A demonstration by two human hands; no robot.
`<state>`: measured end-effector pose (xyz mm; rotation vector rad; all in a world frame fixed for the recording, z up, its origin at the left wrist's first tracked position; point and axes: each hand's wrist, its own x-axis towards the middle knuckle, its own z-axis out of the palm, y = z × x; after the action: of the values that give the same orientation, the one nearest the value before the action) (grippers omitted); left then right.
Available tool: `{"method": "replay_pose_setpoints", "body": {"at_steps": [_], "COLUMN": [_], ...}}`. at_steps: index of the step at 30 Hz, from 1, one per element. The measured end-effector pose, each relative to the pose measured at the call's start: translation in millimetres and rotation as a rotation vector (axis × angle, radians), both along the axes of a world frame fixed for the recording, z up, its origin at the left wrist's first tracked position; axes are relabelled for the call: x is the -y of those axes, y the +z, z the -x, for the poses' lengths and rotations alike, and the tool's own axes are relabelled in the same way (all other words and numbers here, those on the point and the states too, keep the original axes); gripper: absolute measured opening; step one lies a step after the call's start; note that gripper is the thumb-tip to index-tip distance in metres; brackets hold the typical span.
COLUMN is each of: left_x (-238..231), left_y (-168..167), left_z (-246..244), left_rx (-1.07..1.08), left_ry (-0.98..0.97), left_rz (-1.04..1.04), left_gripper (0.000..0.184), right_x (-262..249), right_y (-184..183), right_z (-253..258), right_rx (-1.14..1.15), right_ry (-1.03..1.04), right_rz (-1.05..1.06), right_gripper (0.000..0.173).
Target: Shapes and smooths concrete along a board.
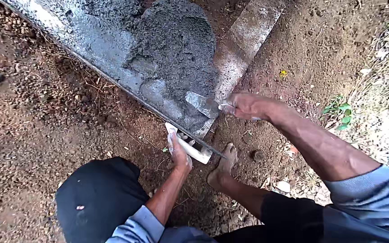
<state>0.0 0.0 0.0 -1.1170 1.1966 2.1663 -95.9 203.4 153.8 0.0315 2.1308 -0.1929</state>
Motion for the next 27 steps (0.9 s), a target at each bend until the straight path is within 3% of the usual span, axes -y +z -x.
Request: {"method": "replay_pose_setpoints", "body": {"at_steps": [7,12,20,27], "left_x": [0.2,0.2,-0.8,-0.9], "left_y": [-1.7,-3.2,-2.9,-1.1], "left_z": [0.1,1.2,2.3,1.6], "left_rx": [-0.03,-0.027,-0.008,-0.024], "left_ry": [0.015,0.013,0.026,0.021], "left_rz": [-0.019,-0.026,-0.021,-0.009], "left_gripper": [0.044,0.043,0.042,0.043], "right_x": [-2.3,2.7,14.7,-13.8], "right_y": [5.3,-0.9,-5.2,-6.0], "right_z": [-40.1,-53.6,-73.0,-86.9], "right_rx": [-0.019,-0.071,-0.004,-0.129], "right_ry": [0.077,-0.091,0.077,0.152], "right_rz": [-0.106,-0.001,-0.09,-0.224], "right_gripper": [0.039,0.044,0.035,0.037]}}
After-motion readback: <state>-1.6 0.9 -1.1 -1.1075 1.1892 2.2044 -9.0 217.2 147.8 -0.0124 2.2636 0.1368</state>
